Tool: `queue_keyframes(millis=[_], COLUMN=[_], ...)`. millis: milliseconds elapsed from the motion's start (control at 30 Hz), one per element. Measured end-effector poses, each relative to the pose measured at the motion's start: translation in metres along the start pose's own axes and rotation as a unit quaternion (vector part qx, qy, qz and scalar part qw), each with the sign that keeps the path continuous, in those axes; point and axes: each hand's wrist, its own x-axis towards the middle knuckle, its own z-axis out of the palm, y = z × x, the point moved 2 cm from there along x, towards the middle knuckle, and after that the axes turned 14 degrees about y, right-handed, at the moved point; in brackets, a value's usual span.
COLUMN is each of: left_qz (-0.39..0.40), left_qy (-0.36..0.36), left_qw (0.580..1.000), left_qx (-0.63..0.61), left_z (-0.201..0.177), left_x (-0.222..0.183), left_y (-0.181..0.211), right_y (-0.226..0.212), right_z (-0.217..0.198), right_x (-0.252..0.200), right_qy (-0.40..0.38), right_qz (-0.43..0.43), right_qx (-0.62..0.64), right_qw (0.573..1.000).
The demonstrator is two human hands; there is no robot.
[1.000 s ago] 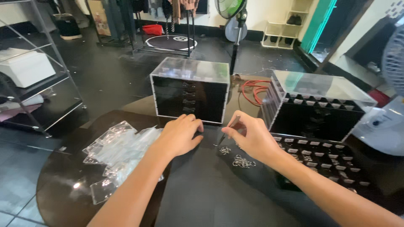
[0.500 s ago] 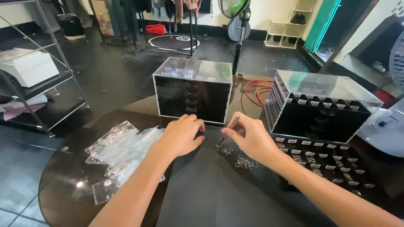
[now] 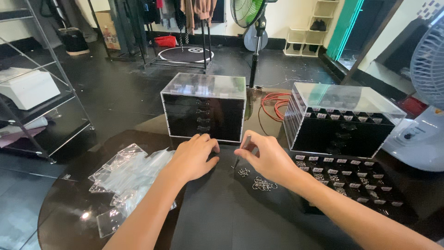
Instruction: The person uses tweezers to pick up small metal jewelry findings from a table and place them into labeled compartments of a black organizer tray. The person repeatedly transfers items from a loose pile into the tray's sections.
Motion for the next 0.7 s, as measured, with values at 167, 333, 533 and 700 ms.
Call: queue_keyframes(millis=[167, 333, 533, 700], left_qz=[0.003, -0.001, -0.025, -0.093], left_qy=[0.001, 0.004, -0.022, -0.096], left_qw=[1.000, 1.000, 0.999, 0.989], left_qx=[0.020, 0.025, 0.033, 0.070], left_z=[-0.002, -0.002, -0.009, 0.005], left_x=[-0.002, 0.000, 0.000, 0.006], left_y=[0.001, 0.006, 0.011, 0.005], right_y=[0.000, 0.021, 0.071, 0.113], right_z=[-0.017, -0.083, -0.162, -0.190], right_x=[-0.004, -0.025, -0.074, -0.106], right_qy=[0.034, 0.143, 0.224, 0.245], right_qz=[0.000, -0.031, 0.008, 0.074], right_qx=[0.026, 0.067, 0.086, 0.041], right_qw=[0.999, 0.987, 0.971, 0.966])
